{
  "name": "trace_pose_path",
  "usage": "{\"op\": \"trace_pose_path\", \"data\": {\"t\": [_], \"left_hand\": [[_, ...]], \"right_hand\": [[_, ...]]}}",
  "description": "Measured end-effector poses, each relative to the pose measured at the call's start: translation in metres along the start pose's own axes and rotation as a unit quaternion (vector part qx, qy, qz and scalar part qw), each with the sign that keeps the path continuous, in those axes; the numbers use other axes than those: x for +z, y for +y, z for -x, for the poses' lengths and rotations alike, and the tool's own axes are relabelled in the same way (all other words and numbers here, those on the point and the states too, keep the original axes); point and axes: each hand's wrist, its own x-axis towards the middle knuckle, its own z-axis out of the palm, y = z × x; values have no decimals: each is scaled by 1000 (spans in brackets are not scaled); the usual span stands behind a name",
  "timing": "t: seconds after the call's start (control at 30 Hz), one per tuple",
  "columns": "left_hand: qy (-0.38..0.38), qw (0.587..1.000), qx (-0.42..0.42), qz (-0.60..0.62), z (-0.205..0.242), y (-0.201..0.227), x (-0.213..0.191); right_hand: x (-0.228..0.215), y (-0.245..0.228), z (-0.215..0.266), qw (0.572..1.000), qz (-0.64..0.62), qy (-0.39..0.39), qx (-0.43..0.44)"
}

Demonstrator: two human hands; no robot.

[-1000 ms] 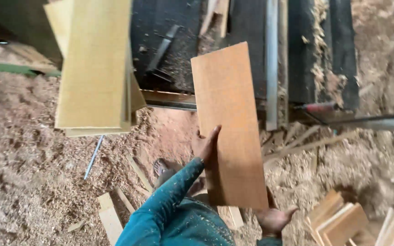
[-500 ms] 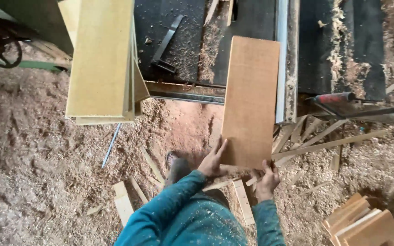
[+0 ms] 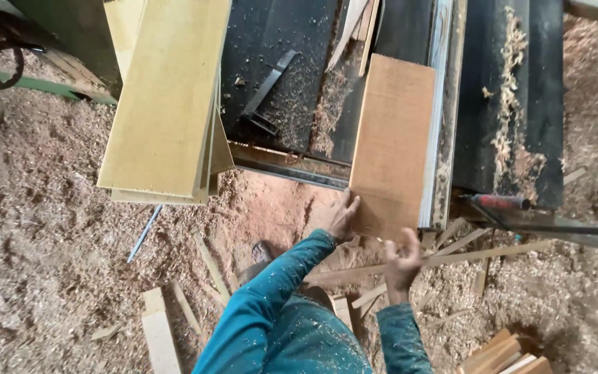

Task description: Cutting multiple wooden boards to size using a table saw in a workshop.

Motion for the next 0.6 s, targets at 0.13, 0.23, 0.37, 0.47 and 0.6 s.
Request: {"op": "trace_pose_path", "data": {"t": [0.13, 0.23, 0.37, 0.47, 0.6], "left_hand": [[17, 999, 37, 10, -31, -13, 5], [21, 998, 33, -49, -32, -9, -5], [60, 994, 43, -77, -32, -7, -18], [51, 995, 36, -74, -41, -9, -27], [89, 994, 44, -47, -52, -13, -26]], "right_hand": [[26, 9, -47, 914, 268, -208, -221], [33, -16, -76, 845, 377, -286, -249], [45, 7, -116, 781, 486, -304, -246], [54, 22, -136, 781, 481, -320, -240], [61, 17, -144, 791, 467, -305, -249]]}}
